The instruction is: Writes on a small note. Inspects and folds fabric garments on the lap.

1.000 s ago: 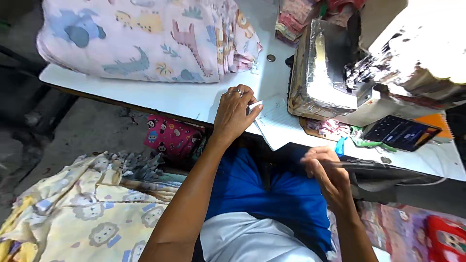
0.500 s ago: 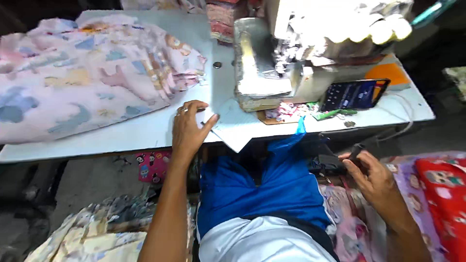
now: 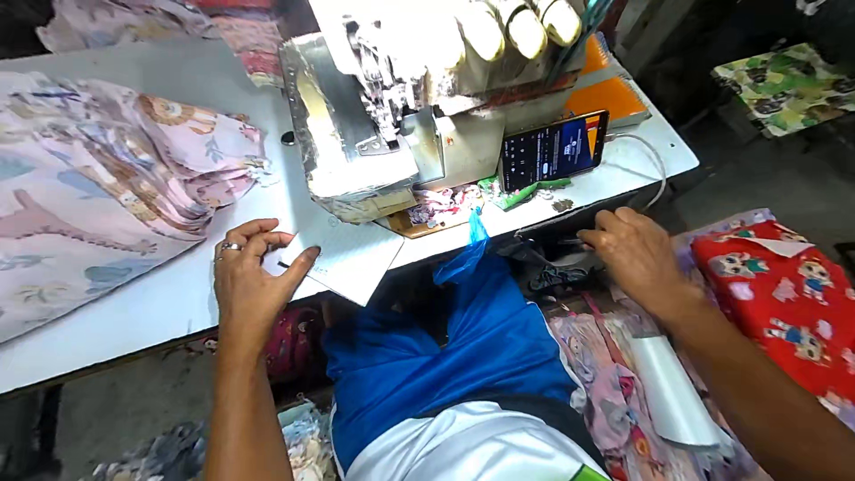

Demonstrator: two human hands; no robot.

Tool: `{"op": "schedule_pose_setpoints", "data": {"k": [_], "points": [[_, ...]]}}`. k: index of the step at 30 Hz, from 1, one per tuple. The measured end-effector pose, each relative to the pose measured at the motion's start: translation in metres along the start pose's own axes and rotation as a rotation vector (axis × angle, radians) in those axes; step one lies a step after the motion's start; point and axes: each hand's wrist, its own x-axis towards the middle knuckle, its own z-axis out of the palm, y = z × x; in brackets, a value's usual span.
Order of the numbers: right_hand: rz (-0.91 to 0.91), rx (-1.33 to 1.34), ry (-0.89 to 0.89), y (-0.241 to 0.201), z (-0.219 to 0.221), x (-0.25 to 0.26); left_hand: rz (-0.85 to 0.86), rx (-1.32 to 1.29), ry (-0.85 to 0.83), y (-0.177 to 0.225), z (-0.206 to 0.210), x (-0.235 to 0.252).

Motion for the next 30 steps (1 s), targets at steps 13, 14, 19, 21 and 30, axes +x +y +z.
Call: {"op": "schedule_pose_setpoints", "data": {"k": [13,14,19,21,30], "points": [[-0.080,0.117,-0.078,-0.006,0.039,0.010,-0.218,-0.018,0.173,0.016,0.006,0.005],[-0.103,0.132,-0.054,-0.006,0.037,0.008,-0.235,-0.006,0.186,0.017,0.007,0.007],[-0.174,0.199,0.054,-0.022,0.023,-0.002,-0.083,0.087,0.083,0.015,0.008,0.031],[-0.198,0.217,0.090,-0.027,0.018,-0.004,-0.069,0.115,0.008,0.015,0.006,0.046],[-0.413,0.394,0.131,-0.071,-0.007,-0.010,0.032,-0.205,0.224,0.016,-0.005,0.010]]}}
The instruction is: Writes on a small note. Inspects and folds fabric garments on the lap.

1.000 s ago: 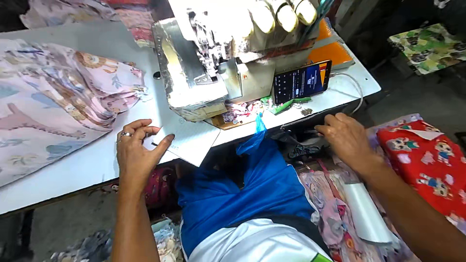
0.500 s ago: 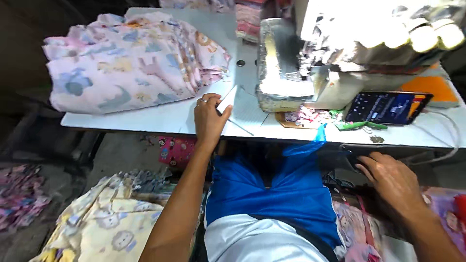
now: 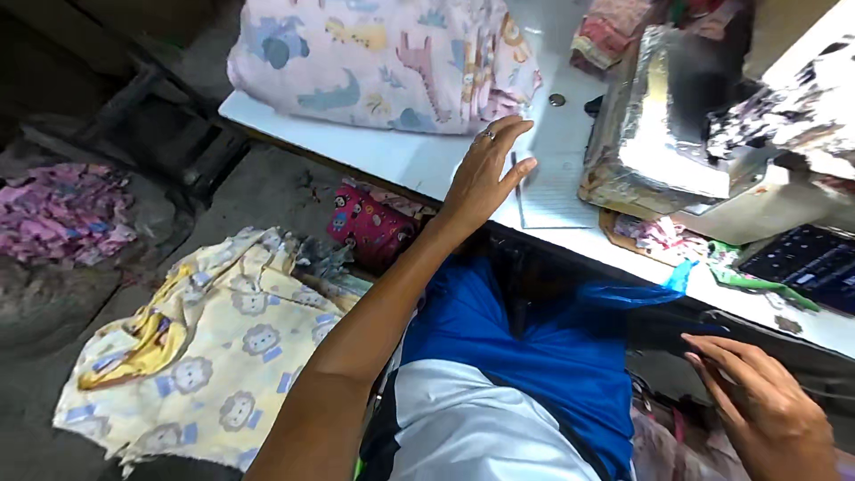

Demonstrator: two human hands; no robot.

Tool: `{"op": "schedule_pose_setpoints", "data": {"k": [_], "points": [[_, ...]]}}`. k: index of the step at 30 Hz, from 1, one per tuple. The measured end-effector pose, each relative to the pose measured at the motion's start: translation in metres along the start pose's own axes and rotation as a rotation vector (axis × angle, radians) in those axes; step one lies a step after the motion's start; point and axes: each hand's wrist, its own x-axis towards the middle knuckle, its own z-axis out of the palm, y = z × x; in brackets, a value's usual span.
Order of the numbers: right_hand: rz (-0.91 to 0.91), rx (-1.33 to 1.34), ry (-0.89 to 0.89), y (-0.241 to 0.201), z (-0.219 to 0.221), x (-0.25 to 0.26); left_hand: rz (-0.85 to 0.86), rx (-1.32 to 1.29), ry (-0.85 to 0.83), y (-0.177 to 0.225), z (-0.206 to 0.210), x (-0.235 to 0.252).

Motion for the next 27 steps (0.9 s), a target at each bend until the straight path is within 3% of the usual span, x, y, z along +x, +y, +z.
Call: {"op": "schedule_pose_setpoints", "data": {"k": [4,8,14,20,25,27], "points": [[-0.153,0.279,-0.047,-0.027,0.020,0.027,-0.022,-0.085,0.043,0.006,-0.055,-0.071],[-0.185,0.535,-0.166,-0.072,0.027,0.077,-0.360,-0.191,0.048,0.005,-0.093,-0.156],[-0.377,0.710,-0.178,-0.134,0.060,0.167,-0.668,-0.389,0.167,0.009,-0.092,-0.250],[-0.427,0.449,0.011,-0.182,0.050,0.282,-0.700,-0.544,0.274,0.011,-0.102,-0.238],[-0.499,0.292,0.188,-0.212,0.047,0.393,-0.601,-0.600,0.269,0.008,-0.107,-0.209],[-0.543,0.188,0.167,-0.215,0.056,0.438,-0.566,-0.629,0.249,0.008,-0.104,-0.205]]}}
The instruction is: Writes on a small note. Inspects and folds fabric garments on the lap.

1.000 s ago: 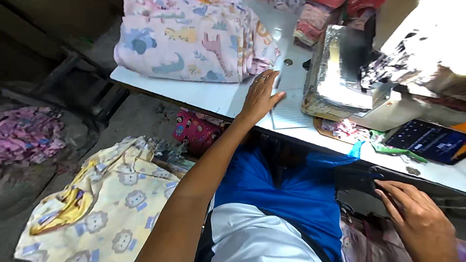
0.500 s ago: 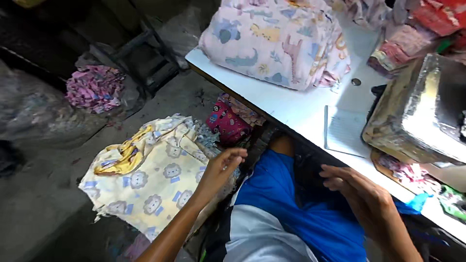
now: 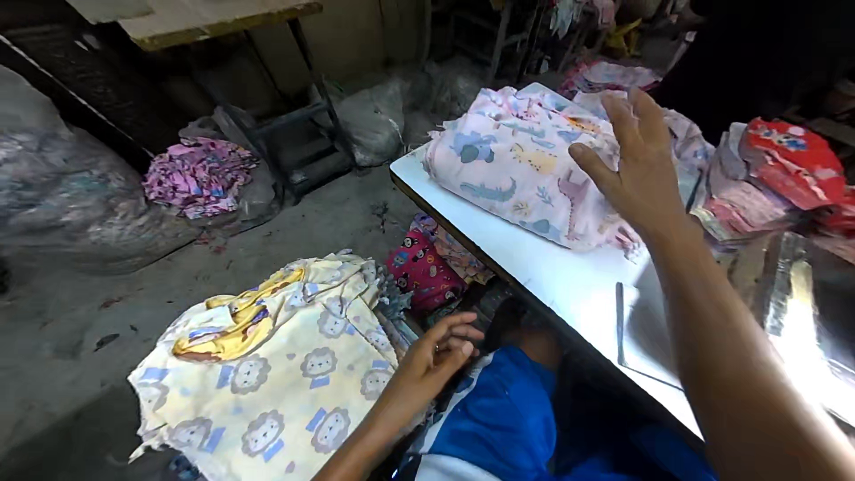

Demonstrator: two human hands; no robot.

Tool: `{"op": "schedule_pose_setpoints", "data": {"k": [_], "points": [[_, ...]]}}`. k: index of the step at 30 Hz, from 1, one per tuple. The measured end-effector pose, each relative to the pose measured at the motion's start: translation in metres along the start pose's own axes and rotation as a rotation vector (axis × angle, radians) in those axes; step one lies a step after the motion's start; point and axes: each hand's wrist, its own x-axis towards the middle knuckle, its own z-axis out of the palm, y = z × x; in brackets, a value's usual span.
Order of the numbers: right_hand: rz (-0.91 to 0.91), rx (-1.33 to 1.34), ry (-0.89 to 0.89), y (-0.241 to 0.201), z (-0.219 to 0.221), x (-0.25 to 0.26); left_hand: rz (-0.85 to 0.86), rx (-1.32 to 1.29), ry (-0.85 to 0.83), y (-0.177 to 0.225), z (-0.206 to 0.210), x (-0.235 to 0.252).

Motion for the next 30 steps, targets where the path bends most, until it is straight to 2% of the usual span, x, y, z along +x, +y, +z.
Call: {"op": "schedule_pose_setpoints", "data": {"k": [2,5,7,9,11,13,16,18,20,22,24,27,30], "points": [[-0.005,-0.077,-0.114,0.027,0.010,0.024,-0.008,-0.050,-0.033,-0.003,0.005,0.000],[0.140,-0.080,-0.320,0.069,0.019,0.041,-0.037,-0.124,-0.053,-0.012,0.008,-0.002],[0.301,0.046,-0.446,0.081,0.025,0.041,-0.050,-0.158,-0.048,-0.016,0.009,0.000],[0.464,0.258,-0.516,0.076,0.033,0.034,-0.056,-0.184,-0.037,-0.017,0.008,0.006],[0.518,0.333,-0.506,0.075,0.040,0.029,-0.030,-0.183,0.022,-0.016,0.007,0.017],[0.520,0.283,-0.504,0.069,0.041,0.028,0.063,-0.060,0.143,-0.013,0.008,0.032],[0.520,0.252,-0.480,0.060,0.039,0.022,0.321,0.434,0.292,0.003,0.010,0.071],[0.507,0.283,-0.478,0.067,0.040,0.022,0.585,0.760,0.273,0.023,0.006,0.115],[0.478,0.304,-0.490,0.073,0.040,0.024,0.731,1.004,0.187,0.040,-0.001,0.169],[0.430,0.264,-0.467,0.073,0.034,0.026,0.722,1.160,0.096,0.042,0.000,0.222],[0.377,0.139,-0.349,0.064,0.021,0.027,0.701,1.209,0.049,0.038,0.005,0.263],[0.386,0.060,-0.108,0.025,-0.011,0.008,0.719,1.175,0.060,0.032,0.017,0.309],[0.226,0.050,-0.010,-0.027,-0.037,-0.045,0.676,1.219,0.045,0.028,0.039,0.359]]}}
